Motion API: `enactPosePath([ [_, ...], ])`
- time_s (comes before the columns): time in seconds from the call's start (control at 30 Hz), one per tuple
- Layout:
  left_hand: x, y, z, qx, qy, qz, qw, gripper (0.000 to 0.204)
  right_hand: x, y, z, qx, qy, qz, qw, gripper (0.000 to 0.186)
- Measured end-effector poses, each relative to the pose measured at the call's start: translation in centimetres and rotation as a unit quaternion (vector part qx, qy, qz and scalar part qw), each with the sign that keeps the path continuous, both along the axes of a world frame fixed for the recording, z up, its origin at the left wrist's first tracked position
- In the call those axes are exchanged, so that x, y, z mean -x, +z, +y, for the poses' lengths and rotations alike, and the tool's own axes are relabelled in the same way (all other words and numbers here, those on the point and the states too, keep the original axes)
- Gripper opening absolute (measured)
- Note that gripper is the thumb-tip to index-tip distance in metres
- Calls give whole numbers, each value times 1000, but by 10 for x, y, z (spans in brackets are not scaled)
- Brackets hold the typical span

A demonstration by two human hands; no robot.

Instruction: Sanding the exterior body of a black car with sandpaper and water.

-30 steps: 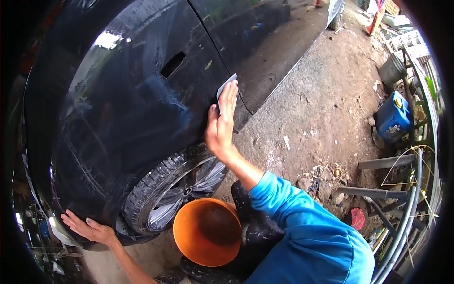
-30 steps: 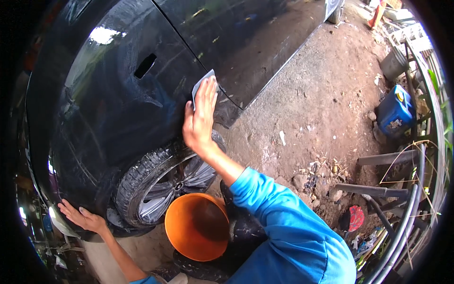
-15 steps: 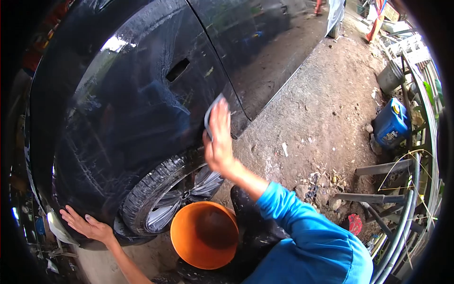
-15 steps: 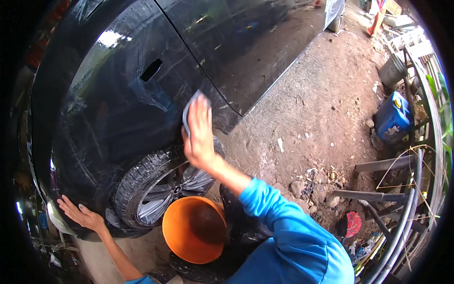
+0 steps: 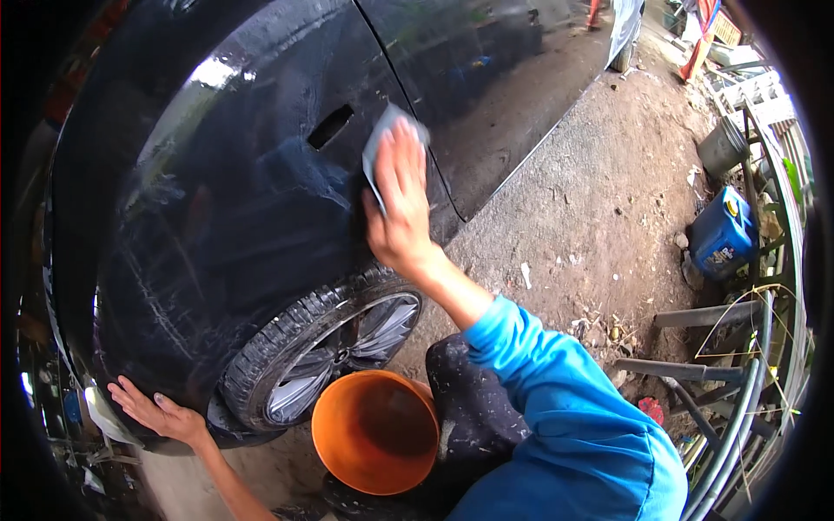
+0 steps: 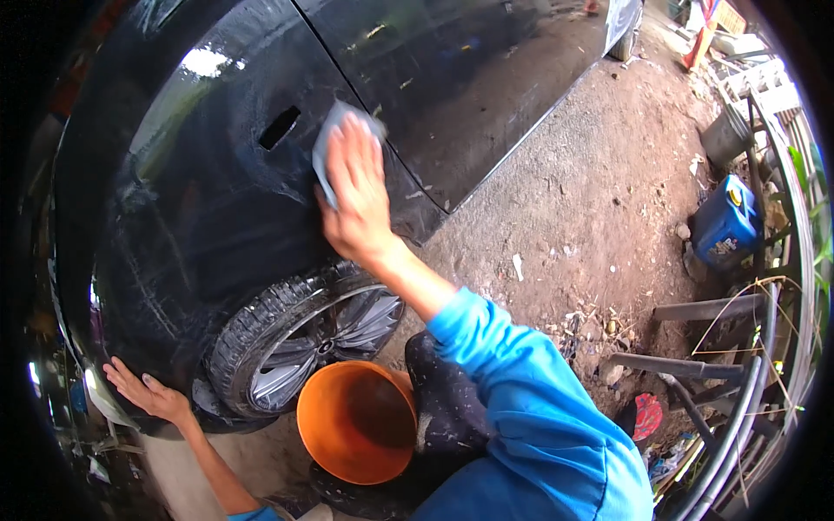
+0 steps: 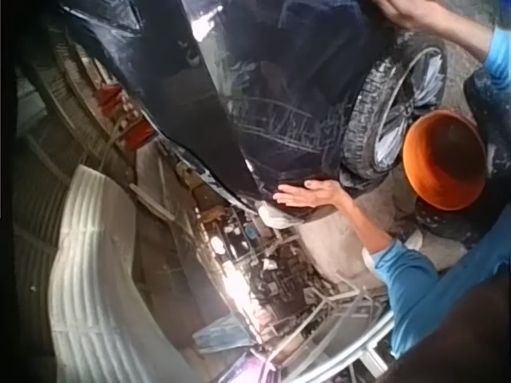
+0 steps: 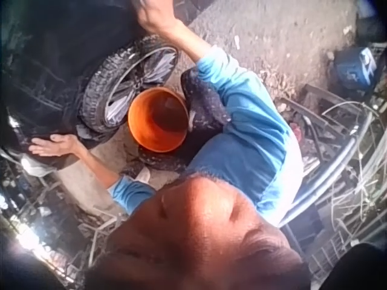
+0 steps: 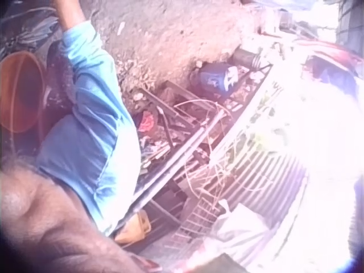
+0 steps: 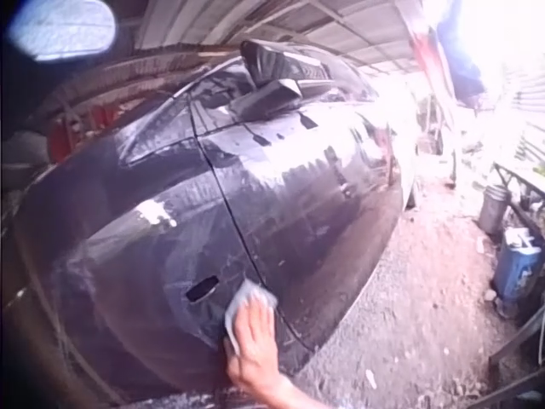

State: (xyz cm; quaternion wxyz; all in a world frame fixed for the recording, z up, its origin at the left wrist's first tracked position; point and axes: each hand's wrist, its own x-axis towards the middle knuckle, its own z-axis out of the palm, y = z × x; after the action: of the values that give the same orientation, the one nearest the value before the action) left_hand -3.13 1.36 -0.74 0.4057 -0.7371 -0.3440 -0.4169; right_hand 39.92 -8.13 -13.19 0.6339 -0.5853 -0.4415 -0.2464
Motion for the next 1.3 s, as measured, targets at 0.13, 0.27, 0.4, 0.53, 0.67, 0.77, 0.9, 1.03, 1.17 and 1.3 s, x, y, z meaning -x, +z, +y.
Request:
enactPosePath([
  [0.13, -5, -7, 3, 9, -2, -1, 1000, 61, 13, -73, -22, 45, 20, 28, 998, 75],
  [0.27, 0, -4, 2, 8, 5, -7, 1000, 63, -11, 55, 12, -4, -13, -41, 999, 77],
  [0.4, -1, -4, 0, 7, 9, -6, 1000, 63, -3, -26, -9, 34, 31, -29, 999, 74],
  [0.53, -4, -10, 4, -1, 8, 1, 1000, 62, 1, -48, -10, 52, 12, -19, 998, 75],
  [0.67, -1, -3, -2, 1, 13, -2, 1000, 60, -22, 30, -2, 34, -9, -68, 997, 74],
  [0.77, -4, -3, -1, 1, 10, -2, 1000, 60, -16, -27, -11, 48, 17, -82, 995, 75],
  [0.9, -8, -9, 1, 5, 9, -5, 1000, 60, -18, -21, -4, 55, 8, -80, 995, 74],
  [1.03, -4, -3, -4, -1, 18, -10, 1000, 61, -40, 86, 18, 8, -55, -115, 992, 71],
  [1.17, -8, -5, -3, -2, 18, 0, 1000, 61, -6, -35, -17, 77, 12, -85, 993, 75],
  [1.3, -5, -8, -2, -4, 25, -5, 1000, 60, -15, 19, -3, 42, -7, -94, 995, 73],
])
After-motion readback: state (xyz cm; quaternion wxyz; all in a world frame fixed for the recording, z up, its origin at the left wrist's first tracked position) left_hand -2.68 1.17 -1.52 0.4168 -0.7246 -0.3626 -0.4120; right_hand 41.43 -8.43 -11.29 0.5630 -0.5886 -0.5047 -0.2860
